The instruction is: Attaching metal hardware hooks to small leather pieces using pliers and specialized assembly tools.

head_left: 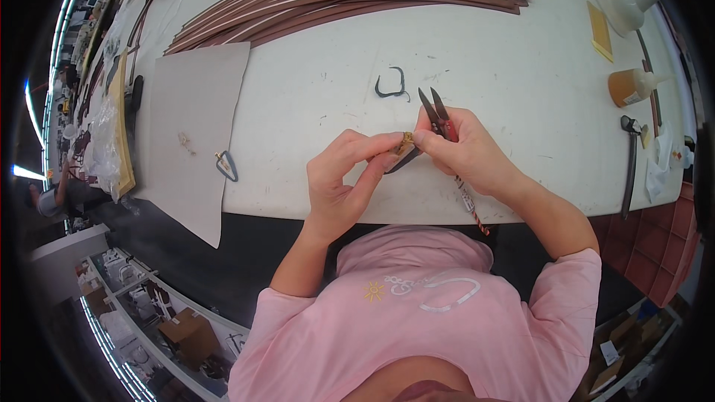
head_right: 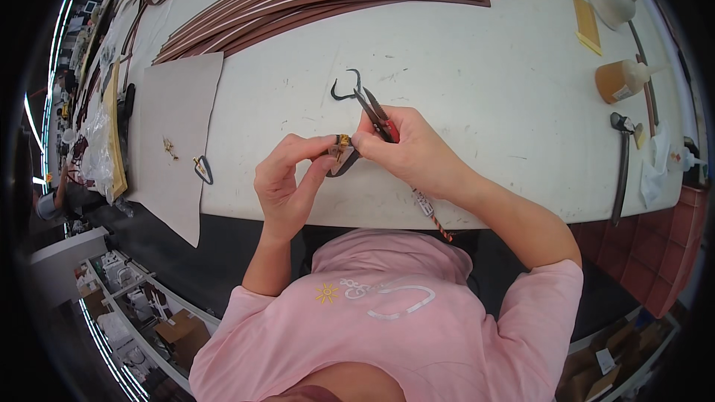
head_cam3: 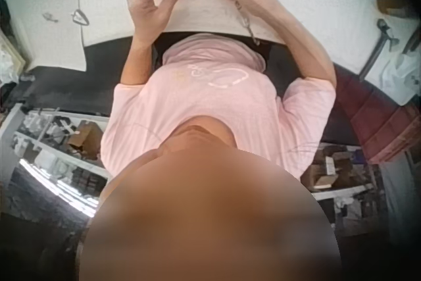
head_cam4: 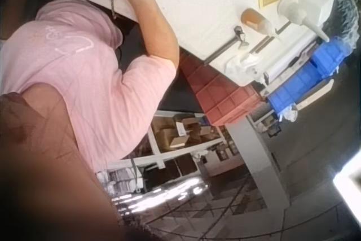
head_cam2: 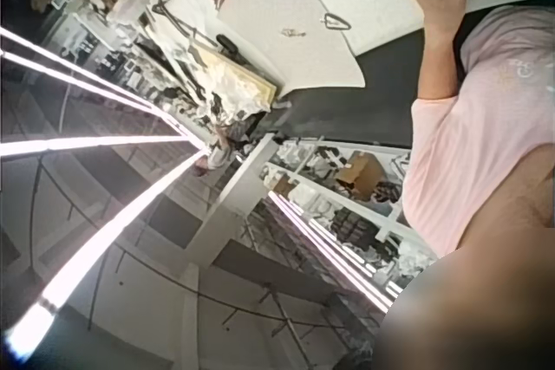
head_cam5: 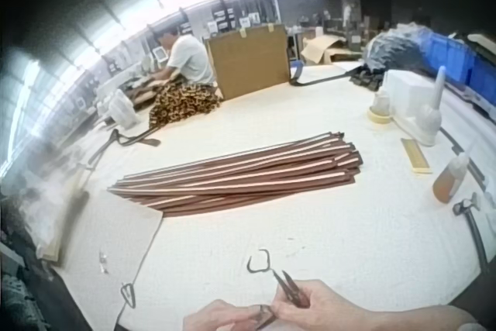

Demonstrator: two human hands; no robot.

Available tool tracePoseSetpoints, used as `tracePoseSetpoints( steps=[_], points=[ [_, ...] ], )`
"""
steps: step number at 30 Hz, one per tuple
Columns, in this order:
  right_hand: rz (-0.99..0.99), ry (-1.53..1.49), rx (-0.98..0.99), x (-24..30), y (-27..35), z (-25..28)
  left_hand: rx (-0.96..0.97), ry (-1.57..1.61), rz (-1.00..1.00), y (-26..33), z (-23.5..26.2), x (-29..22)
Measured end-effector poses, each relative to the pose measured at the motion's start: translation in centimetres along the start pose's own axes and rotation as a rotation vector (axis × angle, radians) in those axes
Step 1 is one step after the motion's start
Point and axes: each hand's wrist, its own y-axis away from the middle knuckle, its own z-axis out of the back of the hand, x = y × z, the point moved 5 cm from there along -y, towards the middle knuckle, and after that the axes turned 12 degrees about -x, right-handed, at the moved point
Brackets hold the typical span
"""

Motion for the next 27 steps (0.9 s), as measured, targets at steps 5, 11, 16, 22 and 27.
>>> tracePoseSetpoints(
  steps=[5, 11, 16, 22, 27],
  points=[
    [-0.018, 0.0, -0.037, -0.1, -0.2, 0.2, 0.034, -0.043, 0.031, 0.0, -0.4, 0.0],
    [0.093, 0.059, -0.061, 0.7, 0.1, -0.3, -0.032, 0.118, 0.233, 0.2, 0.1, 0.4],
    [0.152, 0.156, 0.079, 1.9, 1.1, -0.4, -0.108, 0.181, 0.34, -0.1, 2.0, 0.5],
    [0.243, 0.366, 0.132, 0.9, 1.8, -2.3, -0.149, 0.113, 0.339, -0.3, 3.1, 0.3],
    [0.171, 0.355, 0.165, 0.4, 1.5, -2.5, -0.149, 0.113, 0.361, 0.0, 2.6, 0.4]
  ],
)
